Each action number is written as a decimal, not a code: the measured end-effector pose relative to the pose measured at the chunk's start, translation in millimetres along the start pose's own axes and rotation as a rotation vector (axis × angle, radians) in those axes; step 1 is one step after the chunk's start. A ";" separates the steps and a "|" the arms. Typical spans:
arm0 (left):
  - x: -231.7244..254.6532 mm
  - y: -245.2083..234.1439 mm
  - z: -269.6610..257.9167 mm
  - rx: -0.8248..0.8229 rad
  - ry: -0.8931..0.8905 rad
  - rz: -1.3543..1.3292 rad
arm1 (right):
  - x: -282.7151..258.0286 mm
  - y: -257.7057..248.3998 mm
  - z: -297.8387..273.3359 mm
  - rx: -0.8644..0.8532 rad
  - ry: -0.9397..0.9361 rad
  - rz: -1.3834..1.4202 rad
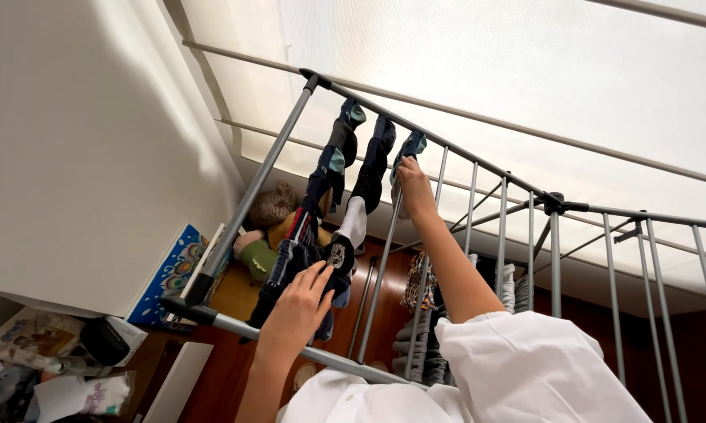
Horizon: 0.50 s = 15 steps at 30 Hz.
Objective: Picking socks from a laundry basket and hanging them on a drying rack.
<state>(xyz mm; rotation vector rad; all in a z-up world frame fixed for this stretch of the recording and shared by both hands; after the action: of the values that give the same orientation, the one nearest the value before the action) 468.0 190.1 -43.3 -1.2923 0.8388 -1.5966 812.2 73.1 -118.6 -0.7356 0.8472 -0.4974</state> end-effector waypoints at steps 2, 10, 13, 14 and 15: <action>2.3 -2.7 0.0 0.005 0.006 -0.001 | 1.1 4.7 1.7 -0.047 0.006 -0.066; 3.6 -3.0 -0.3 0.002 0.013 0.000 | -26.1 -15.7 -33.7 -0.058 -0.170 -0.151; 4.0 -2.2 -0.2 0.002 0.021 -0.008 | -16.4 -11.1 -43.1 -0.214 -0.002 -0.085; 4.1 -0.9 -0.1 0.002 0.027 0.003 | -15.0 -10.3 -43.5 -0.244 0.033 -0.072; 3.6 0.0 -0.6 0.001 0.033 0.014 | -14.3 -8.9 -44.7 -0.274 0.070 -0.058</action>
<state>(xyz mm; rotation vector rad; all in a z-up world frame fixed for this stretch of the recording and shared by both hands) 467.2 186.7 -42.1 -1.2596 0.8658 -1.6106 766.7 59.7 -124.8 -1.0011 0.9730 -0.4658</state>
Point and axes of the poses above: each hand's wrist, its own z-axis towards the middle knuckle, its own y-axis out of the palm, x = y × z, the point moved 10 cm from there along z, towards the middle knuckle, and after that the axes turned 3 degrees about y, right-handed, at the moved point
